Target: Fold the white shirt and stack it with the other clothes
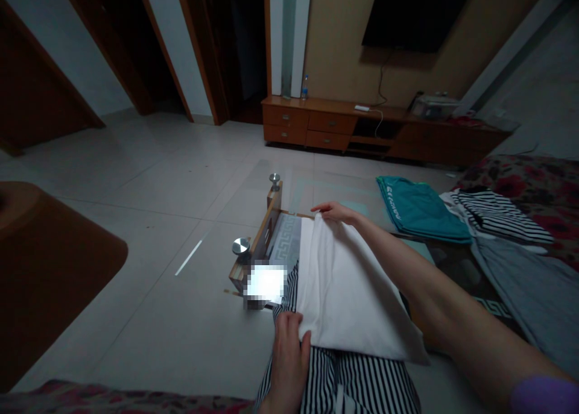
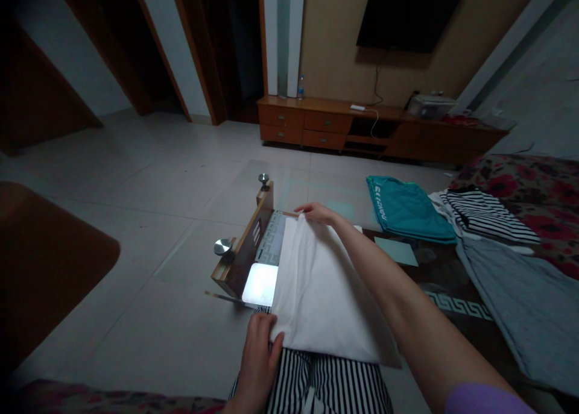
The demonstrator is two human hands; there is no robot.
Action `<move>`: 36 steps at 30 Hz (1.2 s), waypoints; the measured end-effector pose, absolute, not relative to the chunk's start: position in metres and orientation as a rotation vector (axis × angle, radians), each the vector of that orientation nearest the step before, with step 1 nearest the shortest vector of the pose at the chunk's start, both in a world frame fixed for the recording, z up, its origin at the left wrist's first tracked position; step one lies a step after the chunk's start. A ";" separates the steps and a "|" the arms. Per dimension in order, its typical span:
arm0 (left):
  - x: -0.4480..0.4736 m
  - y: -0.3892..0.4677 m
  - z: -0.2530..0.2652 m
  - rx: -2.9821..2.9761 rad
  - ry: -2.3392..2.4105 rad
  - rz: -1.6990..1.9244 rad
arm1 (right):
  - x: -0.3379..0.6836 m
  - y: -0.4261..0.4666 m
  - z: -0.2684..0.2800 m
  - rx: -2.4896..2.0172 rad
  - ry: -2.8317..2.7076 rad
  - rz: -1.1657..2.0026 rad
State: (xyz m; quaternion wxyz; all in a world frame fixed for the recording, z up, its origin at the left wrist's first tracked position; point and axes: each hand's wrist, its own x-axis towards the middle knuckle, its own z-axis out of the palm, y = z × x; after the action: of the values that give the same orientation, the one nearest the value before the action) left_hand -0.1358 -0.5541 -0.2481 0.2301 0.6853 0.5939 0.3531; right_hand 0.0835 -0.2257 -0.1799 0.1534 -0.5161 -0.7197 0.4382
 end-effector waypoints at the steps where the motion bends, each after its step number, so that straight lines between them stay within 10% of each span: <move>1: -0.137 -0.554 -0.250 1.891 1.656 0.969 | 0.081 -0.225 -0.179 -1.488 -2.062 1.305; 16: -0.148 -0.549 -0.246 1.873 1.709 0.919 | 0.062 -0.215 -0.185 -1.490 -1.970 1.320; 36: -0.152 -0.547 -0.270 1.877 1.682 0.908 | 0.024 -0.252 -0.195 -1.640 -2.032 0.357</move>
State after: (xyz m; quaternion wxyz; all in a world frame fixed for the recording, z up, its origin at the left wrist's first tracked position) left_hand -0.1518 -0.5475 -0.2697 0.2293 0.6820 0.6111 0.3300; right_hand 0.0237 -0.2518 -0.1946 0.2504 -0.6024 -0.7465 0.1313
